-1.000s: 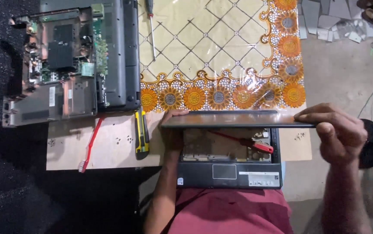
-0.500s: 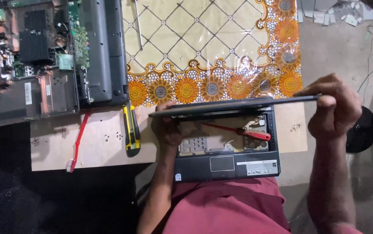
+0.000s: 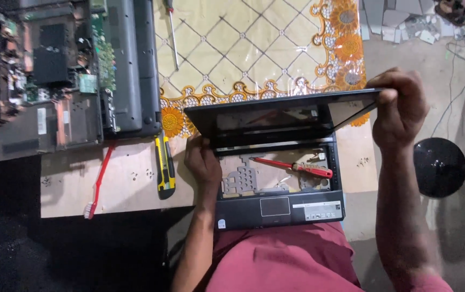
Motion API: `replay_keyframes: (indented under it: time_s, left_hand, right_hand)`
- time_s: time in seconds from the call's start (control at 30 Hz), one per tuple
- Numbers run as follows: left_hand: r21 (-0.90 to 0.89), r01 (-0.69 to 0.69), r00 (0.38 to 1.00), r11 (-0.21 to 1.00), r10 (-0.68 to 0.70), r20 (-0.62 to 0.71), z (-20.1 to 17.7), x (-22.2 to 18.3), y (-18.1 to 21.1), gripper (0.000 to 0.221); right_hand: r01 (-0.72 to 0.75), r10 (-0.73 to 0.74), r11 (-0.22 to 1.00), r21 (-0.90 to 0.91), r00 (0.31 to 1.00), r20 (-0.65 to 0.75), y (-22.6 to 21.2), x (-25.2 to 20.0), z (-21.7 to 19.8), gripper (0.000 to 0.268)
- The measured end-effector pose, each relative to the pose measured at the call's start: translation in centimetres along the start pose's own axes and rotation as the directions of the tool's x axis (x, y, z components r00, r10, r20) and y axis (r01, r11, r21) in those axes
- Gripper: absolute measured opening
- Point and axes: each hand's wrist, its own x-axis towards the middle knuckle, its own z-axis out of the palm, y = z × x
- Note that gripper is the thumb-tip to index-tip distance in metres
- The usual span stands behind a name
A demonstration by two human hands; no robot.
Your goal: Disassembling a laptop screen bezel and using a screwdriver to repair internal components.
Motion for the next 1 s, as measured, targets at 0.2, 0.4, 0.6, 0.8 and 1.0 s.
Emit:
replay_keyframes:
  time_s: [0.2, 0.4, 0.6, 0.8, 1.0]
  left_hand:
    - [-0.228, 0.079, 0.996, 0.97, -0.088, -0.028, -0.5, 0.5, 0.5, 0.015]
    - [-0.272, 0.115, 0.99, 0.955, -0.132, -0.046, -0.7, 0.5, 0.8, 0.017]
    - [-0.274, 0.082, 0.987, 0.958, -0.117, -0.113, -2.7, 0.4, 2.7, 0.021]
    - [-0.04, 0.075, 0.968, 0.996, -0.082, -0.239, -10.9, 1.7, 1.4, 0.011]
    - [0.346, 0.497, 0.863, 0.796, -0.497, -0.095, -17.5, 2.5, 0.7, 0.022]
  right_hand:
    - [-0.138, 0.159, 0.977, 0.165, 0.98, -0.119, -0.2, -1.7, 0.1, 0.022]
    - [-0.323, 0.432, 0.87, 0.374, 0.864, -0.259, 0.7, -2.6, -0.2, 0.031]
    - [-0.377, 0.459, 0.865, 0.331, 0.861, -0.218, 2.3, -4.2, -1.5, 0.036]
    - [-0.423, 0.426, 0.902, 0.083, 0.844, -0.327, 3.5, -9.1, -2.4, 0.02]
    - [-0.352, 0.223, 0.91, -0.217, 0.86, -0.46, 0.4, -13.3, 0.2, 0.01]
